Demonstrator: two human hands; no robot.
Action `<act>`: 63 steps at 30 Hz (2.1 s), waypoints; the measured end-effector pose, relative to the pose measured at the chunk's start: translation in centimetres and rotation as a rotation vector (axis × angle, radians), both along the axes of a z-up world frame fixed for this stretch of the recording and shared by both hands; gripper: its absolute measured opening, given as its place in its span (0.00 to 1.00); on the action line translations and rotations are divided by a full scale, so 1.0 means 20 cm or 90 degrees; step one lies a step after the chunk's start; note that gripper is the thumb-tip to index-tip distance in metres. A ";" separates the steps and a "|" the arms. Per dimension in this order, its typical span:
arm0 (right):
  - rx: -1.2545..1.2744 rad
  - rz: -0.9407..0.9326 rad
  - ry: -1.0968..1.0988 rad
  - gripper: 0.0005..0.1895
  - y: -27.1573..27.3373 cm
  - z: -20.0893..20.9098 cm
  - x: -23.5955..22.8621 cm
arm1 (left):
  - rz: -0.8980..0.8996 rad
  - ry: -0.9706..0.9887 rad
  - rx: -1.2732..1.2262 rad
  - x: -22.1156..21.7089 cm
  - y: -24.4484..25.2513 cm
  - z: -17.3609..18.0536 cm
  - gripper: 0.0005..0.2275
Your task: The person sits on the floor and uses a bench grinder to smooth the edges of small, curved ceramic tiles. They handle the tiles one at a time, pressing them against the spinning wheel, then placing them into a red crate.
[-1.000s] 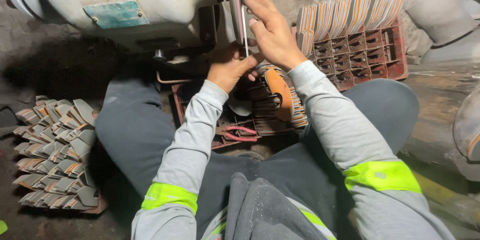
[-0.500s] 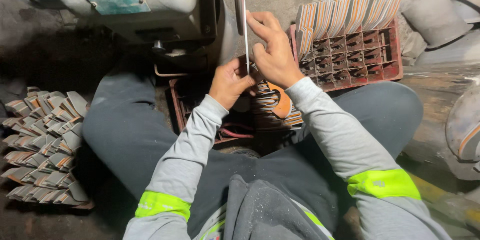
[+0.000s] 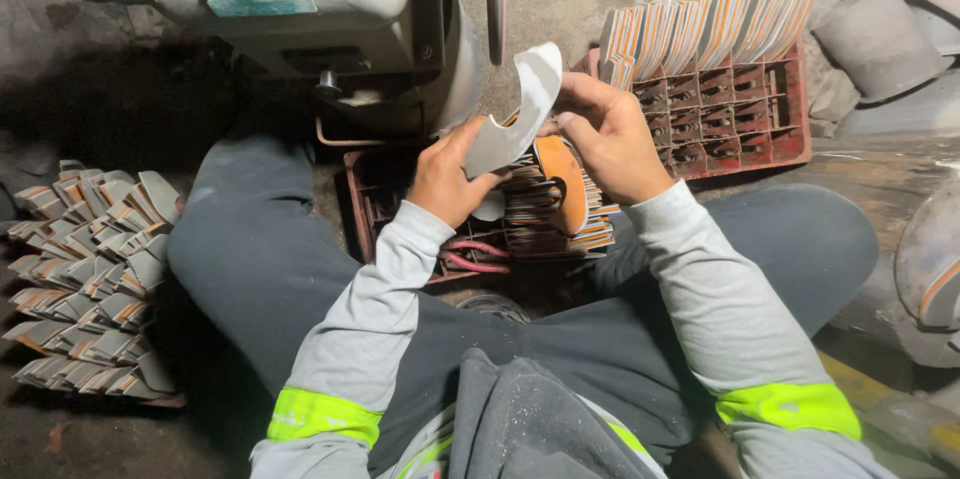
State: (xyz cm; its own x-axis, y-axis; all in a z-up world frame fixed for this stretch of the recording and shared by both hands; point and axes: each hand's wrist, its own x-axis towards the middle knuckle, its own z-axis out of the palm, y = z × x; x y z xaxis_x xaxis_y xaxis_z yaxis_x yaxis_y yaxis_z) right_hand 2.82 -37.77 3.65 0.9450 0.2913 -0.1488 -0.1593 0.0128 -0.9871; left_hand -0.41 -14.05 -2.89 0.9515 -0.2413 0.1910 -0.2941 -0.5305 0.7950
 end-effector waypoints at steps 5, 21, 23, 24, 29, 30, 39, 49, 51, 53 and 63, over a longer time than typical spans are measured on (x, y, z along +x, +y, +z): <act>-0.156 0.006 -0.261 0.22 0.10 -0.05 0.12 | -0.088 0.424 -0.475 0.05 -0.10 -0.01 0.22; -0.155 0.038 -0.208 0.27 0.07 0.09 0.02 | 0.046 0.195 -0.208 -0.04 -0.10 -0.05 0.30; -0.070 0.018 -0.124 0.25 0.06 0.07 0.01 | 0.018 -0.022 -0.130 -0.04 -0.08 -0.02 0.30; -0.029 0.007 -0.082 0.24 0.06 0.07 0.00 | 0.013 0.003 -0.139 -0.04 -0.08 0.00 0.30; -0.259 0.022 -0.332 0.26 0.11 0.08 0.05 | -0.083 0.283 -0.415 -0.01 -0.12 0.01 0.25; -0.308 0.021 -0.349 0.27 0.12 0.07 0.07 | -0.079 0.338 -0.431 0.01 -0.12 0.00 0.23; -0.319 -0.006 -0.336 0.30 0.21 -0.15 0.43 | -0.051 0.517 -0.490 0.35 -0.12 -0.06 0.10; -0.341 -0.045 -0.370 0.24 0.22 -0.25 0.52 | -0.042 0.496 -0.570 0.37 -0.13 0.02 0.10; -0.319 -0.040 -0.359 0.27 0.23 -0.19 0.46 | -0.061 0.515 -0.587 0.34 -0.13 0.00 0.10; -0.310 -0.026 -0.347 0.30 0.23 -0.14 0.41 | -0.086 0.538 -0.594 0.29 -0.12 0.00 0.10; -0.339 -0.009 -0.368 0.32 0.24 0.06 0.15 | -0.067 0.523 -0.556 0.01 -0.11 0.05 0.13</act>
State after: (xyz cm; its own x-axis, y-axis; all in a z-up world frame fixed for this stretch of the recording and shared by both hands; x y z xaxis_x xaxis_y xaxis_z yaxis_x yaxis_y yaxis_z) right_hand 5.76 -33.05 4.79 0.9182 0.3060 0.2514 0.3780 -0.4872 -0.7873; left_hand -0.21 -16.19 -1.94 0.8489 -0.4166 -0.3252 0.4591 0.2764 0.8443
